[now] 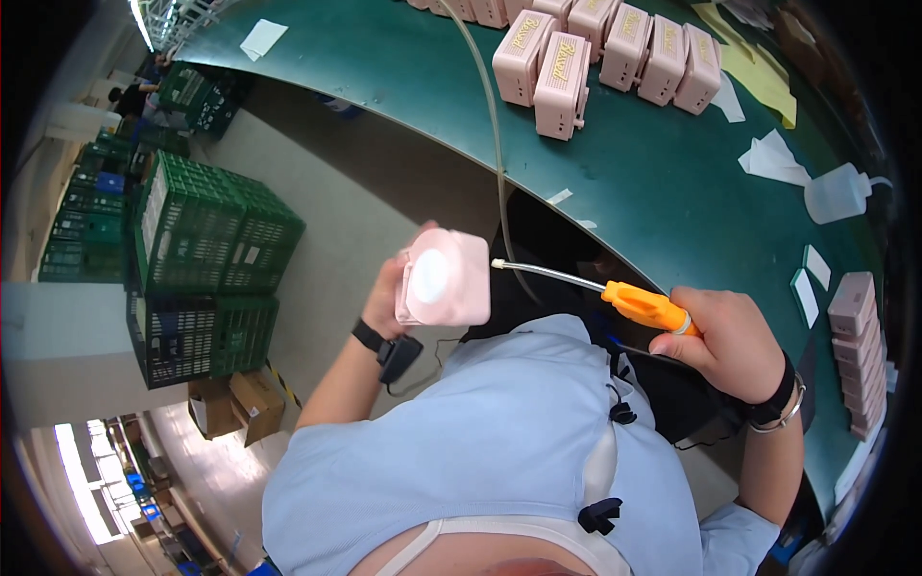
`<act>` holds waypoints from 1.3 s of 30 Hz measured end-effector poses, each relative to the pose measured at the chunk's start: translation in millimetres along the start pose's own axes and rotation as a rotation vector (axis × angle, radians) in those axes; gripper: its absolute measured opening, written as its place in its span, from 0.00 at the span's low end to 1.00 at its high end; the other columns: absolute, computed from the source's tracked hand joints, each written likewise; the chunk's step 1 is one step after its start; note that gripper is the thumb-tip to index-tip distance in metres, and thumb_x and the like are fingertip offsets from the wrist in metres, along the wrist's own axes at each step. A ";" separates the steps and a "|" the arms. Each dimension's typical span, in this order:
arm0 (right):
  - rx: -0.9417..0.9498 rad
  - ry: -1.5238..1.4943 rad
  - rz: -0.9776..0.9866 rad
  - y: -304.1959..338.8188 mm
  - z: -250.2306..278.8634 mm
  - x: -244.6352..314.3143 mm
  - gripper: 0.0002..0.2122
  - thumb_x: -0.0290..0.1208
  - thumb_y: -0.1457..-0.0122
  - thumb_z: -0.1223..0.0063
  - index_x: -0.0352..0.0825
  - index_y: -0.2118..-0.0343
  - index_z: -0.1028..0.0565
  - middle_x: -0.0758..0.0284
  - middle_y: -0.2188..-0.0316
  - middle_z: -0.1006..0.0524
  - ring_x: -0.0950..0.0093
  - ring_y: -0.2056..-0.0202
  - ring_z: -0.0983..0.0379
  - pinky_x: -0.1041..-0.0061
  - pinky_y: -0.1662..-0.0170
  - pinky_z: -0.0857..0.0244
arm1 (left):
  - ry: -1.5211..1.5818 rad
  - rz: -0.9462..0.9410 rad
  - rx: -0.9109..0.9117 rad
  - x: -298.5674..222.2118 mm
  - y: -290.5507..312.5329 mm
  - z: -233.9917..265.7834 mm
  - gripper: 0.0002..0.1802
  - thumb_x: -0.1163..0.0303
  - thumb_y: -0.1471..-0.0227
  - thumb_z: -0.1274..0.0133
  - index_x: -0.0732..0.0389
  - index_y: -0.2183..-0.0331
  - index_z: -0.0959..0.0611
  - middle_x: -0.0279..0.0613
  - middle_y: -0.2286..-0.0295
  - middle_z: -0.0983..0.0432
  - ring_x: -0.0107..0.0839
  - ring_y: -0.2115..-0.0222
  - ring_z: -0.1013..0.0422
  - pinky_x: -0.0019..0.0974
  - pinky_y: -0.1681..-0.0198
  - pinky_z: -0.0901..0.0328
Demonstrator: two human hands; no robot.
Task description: Cleaning and inspecting pink plastic electronic housings using an air nozzle and a cleaning cloth on an assembly line.
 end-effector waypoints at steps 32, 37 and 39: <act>-0.077 -0.103 -0.154 36.1 -51.5 -24.5 0.23 0.53 0.47 0.40 0.32 0.71 0.27 0.59 0.78 0.27 0.60 0.76 0.29 0.69 0.73 0.36 | 1.576 0.631 0.026 22.7 4.0 -50.2 0.19 0.67 0.47 0.43 0.68 0.58 0.29 0.45 0.63 0.35 0.40 0.62 0.24 0.36 0.74 0.21; -0.613 -0.376 0.064 78.4 -77.5 -41.0 0.20 0.46 0.42 0.40 0.30 0.62 0.25 0.62 0.73 0.25 0.70 0.72 0.28 0.74 0.69 0.35 | 1.546 0.815 0.164 28.0 -15.2 -78.9 0.17 0.66 0.45 0.45 0.67 0.58 0.28 0.44 0.63 0.34 0.36 0.62 0.24 0.35 0.75 0.22; -1.073 -0.363 -0.254 107.2 -92.2 -57.4 0.18 0.39 0.41 0.40 0.28 0.57 0.27 0.63 0.70 0.26 0.71 0.68 0.28 0.75 0.63 0.34 | 1.548 0.884 0.200 31.8 -25.7 -92.8 0.17 0.65 0.44 0.46 0.66 0.58 0.27 0.43 0.64 0.34 0.35 0.62 0.24 0.35 0.75 0.23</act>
Point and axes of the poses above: each hand's wrist, its own y-axis away from the middle knuckle, its own z-axis out of the back of the hand, x = y × z, the point moved 3 cm from there along -y, towards the middle knuckle
